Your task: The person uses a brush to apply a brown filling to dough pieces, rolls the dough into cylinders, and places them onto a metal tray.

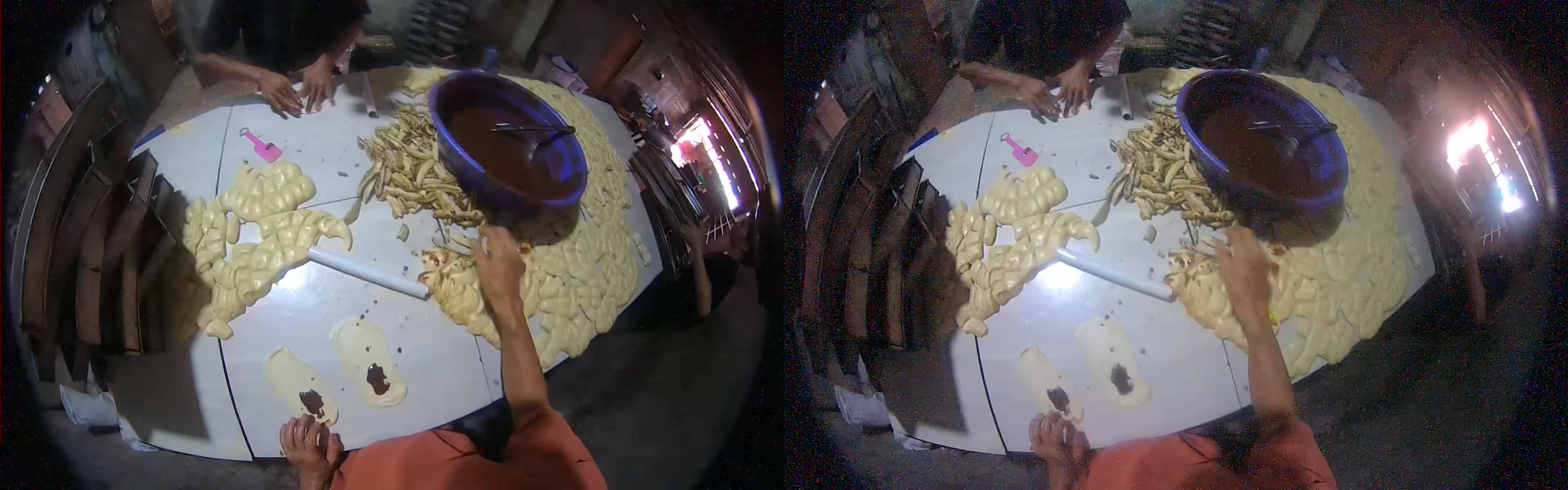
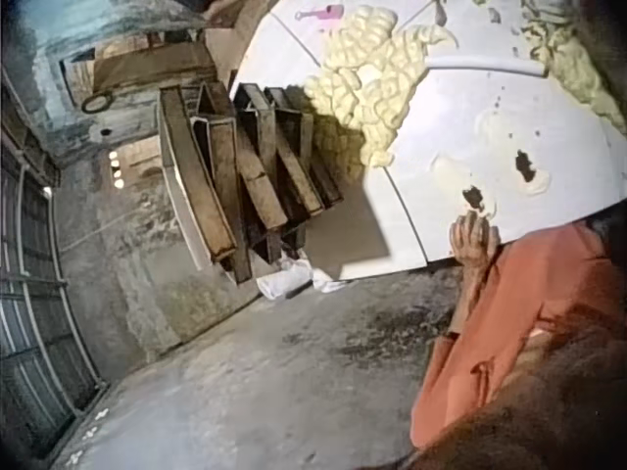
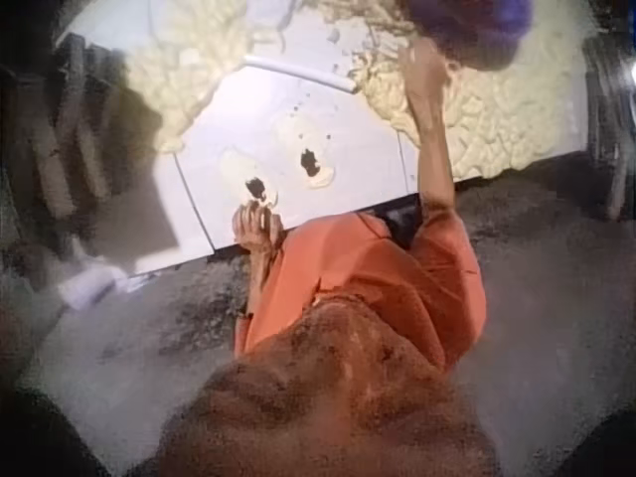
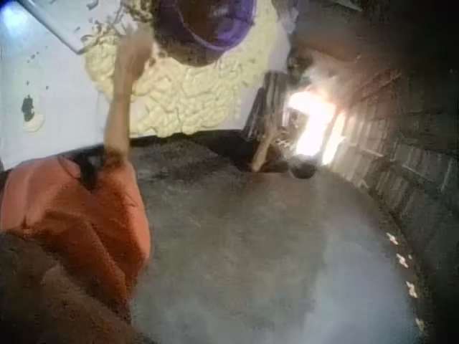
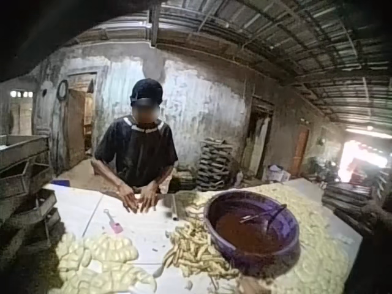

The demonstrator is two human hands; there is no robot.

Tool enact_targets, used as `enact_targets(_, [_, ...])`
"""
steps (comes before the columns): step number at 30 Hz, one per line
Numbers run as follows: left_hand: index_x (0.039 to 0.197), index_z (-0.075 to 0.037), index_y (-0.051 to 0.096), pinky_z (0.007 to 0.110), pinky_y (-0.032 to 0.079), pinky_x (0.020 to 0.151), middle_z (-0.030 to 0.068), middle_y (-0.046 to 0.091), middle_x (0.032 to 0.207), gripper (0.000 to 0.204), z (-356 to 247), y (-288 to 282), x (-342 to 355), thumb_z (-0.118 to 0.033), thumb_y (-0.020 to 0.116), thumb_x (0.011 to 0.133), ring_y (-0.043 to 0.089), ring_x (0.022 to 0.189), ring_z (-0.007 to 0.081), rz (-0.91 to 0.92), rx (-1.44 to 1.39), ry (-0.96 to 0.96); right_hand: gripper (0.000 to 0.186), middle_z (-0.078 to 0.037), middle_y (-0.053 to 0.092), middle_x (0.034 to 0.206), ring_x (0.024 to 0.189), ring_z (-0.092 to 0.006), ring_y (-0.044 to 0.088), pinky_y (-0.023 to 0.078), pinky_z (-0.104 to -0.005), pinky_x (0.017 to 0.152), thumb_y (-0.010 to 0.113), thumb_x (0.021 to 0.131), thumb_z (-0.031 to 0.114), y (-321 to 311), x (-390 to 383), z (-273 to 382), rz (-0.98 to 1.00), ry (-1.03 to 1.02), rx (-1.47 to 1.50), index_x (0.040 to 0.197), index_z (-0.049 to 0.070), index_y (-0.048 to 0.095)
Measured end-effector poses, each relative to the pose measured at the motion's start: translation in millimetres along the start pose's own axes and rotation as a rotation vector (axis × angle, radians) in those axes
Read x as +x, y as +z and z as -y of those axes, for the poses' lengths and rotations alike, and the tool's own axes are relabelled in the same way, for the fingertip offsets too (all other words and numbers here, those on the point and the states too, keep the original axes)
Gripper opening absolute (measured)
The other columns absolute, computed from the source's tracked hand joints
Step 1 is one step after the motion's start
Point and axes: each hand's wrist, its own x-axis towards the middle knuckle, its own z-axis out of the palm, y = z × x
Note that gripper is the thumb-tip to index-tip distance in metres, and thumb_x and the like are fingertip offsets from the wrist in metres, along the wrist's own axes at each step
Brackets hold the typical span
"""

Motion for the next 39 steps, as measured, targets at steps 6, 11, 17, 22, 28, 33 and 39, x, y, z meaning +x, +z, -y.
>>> enact_targets(6, [0.117,-0.006,0.063,0.064,0.039,0.109,0.0199,0.061,0.128,0.045,-3,-4,-4,-0.026,0.076,0.079,0.053,0.124,0.0444,0.067,-0.007,-0.061,0.025,-0.014,0.068,0.110,0.100,-0.0357,0.068,0.054,-0.0474,0.086,0.070,0.092,0.021,101,71,56,0.270,-0.287,0.222,0.112,0.008,0.068])
enact_targets(11, [0.123,-0.006,0.059,0.065,0.041,0.108,0.0188,0.061,0.129,0.048,-1,0,-4,-0.023,0.073,0.081,0.052,0.127,0.0451,0.011,-0.011,-0.032,0.019,-0.016,0.066,0.104,0.099,-0.0392,0.067,0.055,-0.0498,0.084,0.061,0.096,0.022,120,89,59,0.462,-0.383,0.063,0.103,0.007,0.069])
enact_targets(17, [0.123,-0.014,0.065,0.062,0.043,0.105,0.0111,0.063,0.132,0.041,3,6,-11,-0.035,0.067,0.088,0.056,0.125,0.0380,-0.027,0.051,-0.063,0.015,-0.008,0.068,0.099,0.091,-0.0341,0.070,0.056,-0.0445,0.076,0.071,0.091,0.022,69,48,35,0.457,-0.341,0.148,0.101,0.011,0.072])
enact_targets(22, [0.125,-0.010,0.062,0.063,0.042,0.106,0.0152,0.061,0.133,0.044,1,0,-5,-0.029,0.069,0.086,0.055,0.126,0.0415,0.037,0.028,-0.034,0.018,-0.010,0.070,0.099,0.090,-0.0336,0.070,0.056,-0.0459,0.078,0.071,0.091,0.024,63,36,15,0.453,-0.388,0.184,0.103,0.011,0.072])
enact_targets(28, [0.124,-0.010,0.063,0.063,0.043,0.106,0.0163,0.061,0.133,0.043,2,2,-8,-0.029,0.069,0.085,0.055,0.126,0.0414,0.047,-0.004,-0.055,0.019,-0.012,0.071,0.086,0.074,-0.0226,0.069,0.052,-0.0396,0.066,0.069,0.087,0.018,43,57,40,0.744,0.106,0.490,0.096,0.002,0.069])
enact_targets(33, [0.123,-0.013,0.066,0.061,0.043,0.105,0.0133,0.064,0.132,0.043,2,7,-6,-0.032,0.069,0.085,0.057,0.125,0.0382,-0.078,0.026,-0.015,0.010,0.004,0.059,0.074,0.057,-0.0064,0.052,0.044,-0.0233,0.054,0.075,0.089,0.010,22,45,57,0.847,0.543,1.060,0.093,0.007,0.067])
enact_targets(39, [0.122,-0.014,0.064,0.061,0.034,0.111,0.0094,0.063,0.129,0.043,-10,-8,17,-0.021,0.081,0.083,0.058,0.122,0.0332,-0.140,-0.035,-0.046,0.014,0.004,0.061,0.074,0.056,-0.0047,0.051,0.040,-0.0242,0.048,0.077,0.087,0.011,8,8,68,0.893,0.643,1.239,0.098,0.007,0.069])
